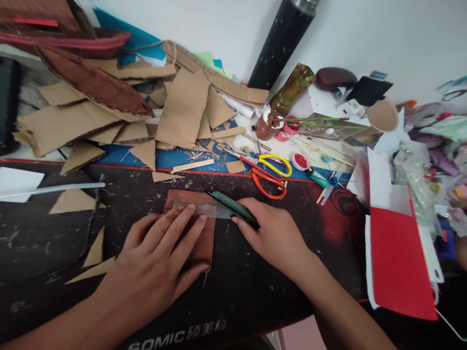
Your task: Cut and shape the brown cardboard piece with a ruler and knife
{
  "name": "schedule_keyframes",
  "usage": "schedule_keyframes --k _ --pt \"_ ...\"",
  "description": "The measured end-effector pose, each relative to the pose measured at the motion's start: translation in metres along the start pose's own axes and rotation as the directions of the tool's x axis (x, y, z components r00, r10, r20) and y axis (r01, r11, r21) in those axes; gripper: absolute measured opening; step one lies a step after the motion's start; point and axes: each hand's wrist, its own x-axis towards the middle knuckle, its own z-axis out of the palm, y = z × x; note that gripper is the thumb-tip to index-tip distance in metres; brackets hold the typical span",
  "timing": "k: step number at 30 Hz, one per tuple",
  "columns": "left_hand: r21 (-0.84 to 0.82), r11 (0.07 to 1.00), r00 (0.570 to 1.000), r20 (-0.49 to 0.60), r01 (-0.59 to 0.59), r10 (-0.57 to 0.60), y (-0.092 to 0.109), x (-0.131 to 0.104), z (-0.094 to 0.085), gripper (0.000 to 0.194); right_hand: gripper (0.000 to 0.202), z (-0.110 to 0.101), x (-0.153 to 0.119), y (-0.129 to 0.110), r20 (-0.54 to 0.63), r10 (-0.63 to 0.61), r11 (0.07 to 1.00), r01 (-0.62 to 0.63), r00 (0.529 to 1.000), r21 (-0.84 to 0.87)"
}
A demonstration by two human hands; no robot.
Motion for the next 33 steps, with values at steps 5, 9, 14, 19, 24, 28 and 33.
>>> schedule_keyframes --k 5,9,14,19,24,28,33 --pt "-0.044 0.998 0.999 -0.007 0.033 -0.034 0.002 0.0 0.003 0.069 0.023 -0.001 -0.001 0.0 -0.004 0.009 1.0 -0.008 1.0 0.024" --pt "-0.044 0.999 1.0 -0.007 0.024 -0.024 0.003 -0.001 0.003 0.069 0.029 -0.006 -0.003 0.003 0.001 -0.013 0.994 0.013 1.0 0.11" --pt "-0.026 0.999 0.999 -0.024 0.03 -0.031 0.004 -0.002 0.006 0.069 0.029 -0.021 -0.003 0.0 0.06 -0.07 0.974 0.056 0.996 0.218" --pt "-0.033 0.999 0.997 -0.066 0.033 -0.035 0.006 -0.004 0.011 0.069 0.03 -0.036 0.003 -0.008 0.088 -0.106 0.979 0.088 0.99 0.185" --pt "-0.038 0.999 0.997 -0.08 0.019 -0.022 0.001 -0.005 0.011 0.077 0.035 -0.044 0.012 -0.016 0.135 -0.164 0.985 0.155 0.977 0.079" --pt "0.02 0.998 0.993 -0.101 -0.056 0.058 -0.005 -0.003 0.011 0.07 0.038 -0.045 0.018 -0.022 0.172 -0.214 0.975 0.22 0.962 -0.015" --pt "0.01 1.0 0.996 -0.083 -0.014 0.015 -0.002 -0.004 0.017 0.07 0.041 -0.049 0.023 -0.03 0.224 -0.207 0.955 0.247 0.952 -0.167"
